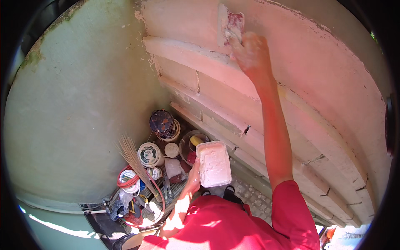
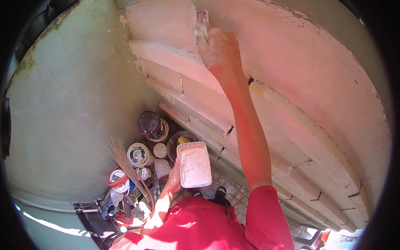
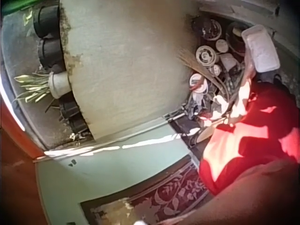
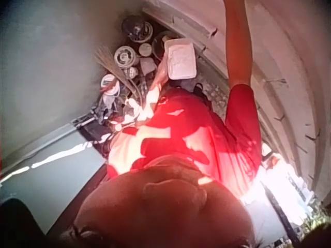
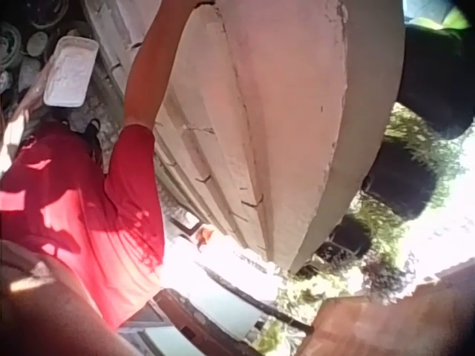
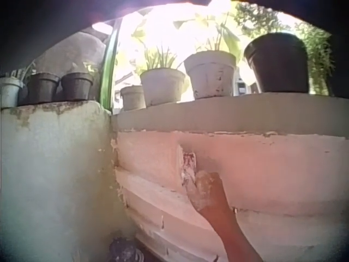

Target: Applying patching compound to fill cracks or holes in a textured wall using a small scraper tool.

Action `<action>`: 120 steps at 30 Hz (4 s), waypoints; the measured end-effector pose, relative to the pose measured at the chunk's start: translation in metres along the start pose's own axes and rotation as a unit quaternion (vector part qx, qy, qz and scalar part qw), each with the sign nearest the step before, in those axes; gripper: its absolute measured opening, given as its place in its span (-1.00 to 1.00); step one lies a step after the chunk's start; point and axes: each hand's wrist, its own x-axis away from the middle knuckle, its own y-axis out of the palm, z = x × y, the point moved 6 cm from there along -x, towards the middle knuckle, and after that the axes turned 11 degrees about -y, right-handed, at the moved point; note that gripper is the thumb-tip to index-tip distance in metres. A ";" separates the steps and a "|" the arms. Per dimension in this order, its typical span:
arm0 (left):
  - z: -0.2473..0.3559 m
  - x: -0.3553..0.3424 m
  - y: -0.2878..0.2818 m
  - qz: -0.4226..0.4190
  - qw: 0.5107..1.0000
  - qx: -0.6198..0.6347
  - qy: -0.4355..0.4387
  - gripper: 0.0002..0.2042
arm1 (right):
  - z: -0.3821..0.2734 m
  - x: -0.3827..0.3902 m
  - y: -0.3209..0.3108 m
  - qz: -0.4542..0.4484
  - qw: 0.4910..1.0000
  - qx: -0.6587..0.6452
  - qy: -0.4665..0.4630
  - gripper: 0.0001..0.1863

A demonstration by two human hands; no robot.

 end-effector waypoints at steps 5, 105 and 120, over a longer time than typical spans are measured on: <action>-0.010 -0.007 -0.015 0.018 1.000 0.018 0.017 -0.36 | 0.019 0.017 -0.014 0.050 0.996 0.004 0.081 -0.63; 0.008 0.000 -0.003 -0.014 0.999 -0.015 0.025 -0.36 | 0.018 0.054 -0.027 0.047 0.924 0.286 -0.249 -0.61; 0.007 -0.005 0.012 -0.014 1.000 0.004 0.010 -0.44 | -0.087 0.217 -0.048 -0.270 0.905 -0.272 0.185 -0.71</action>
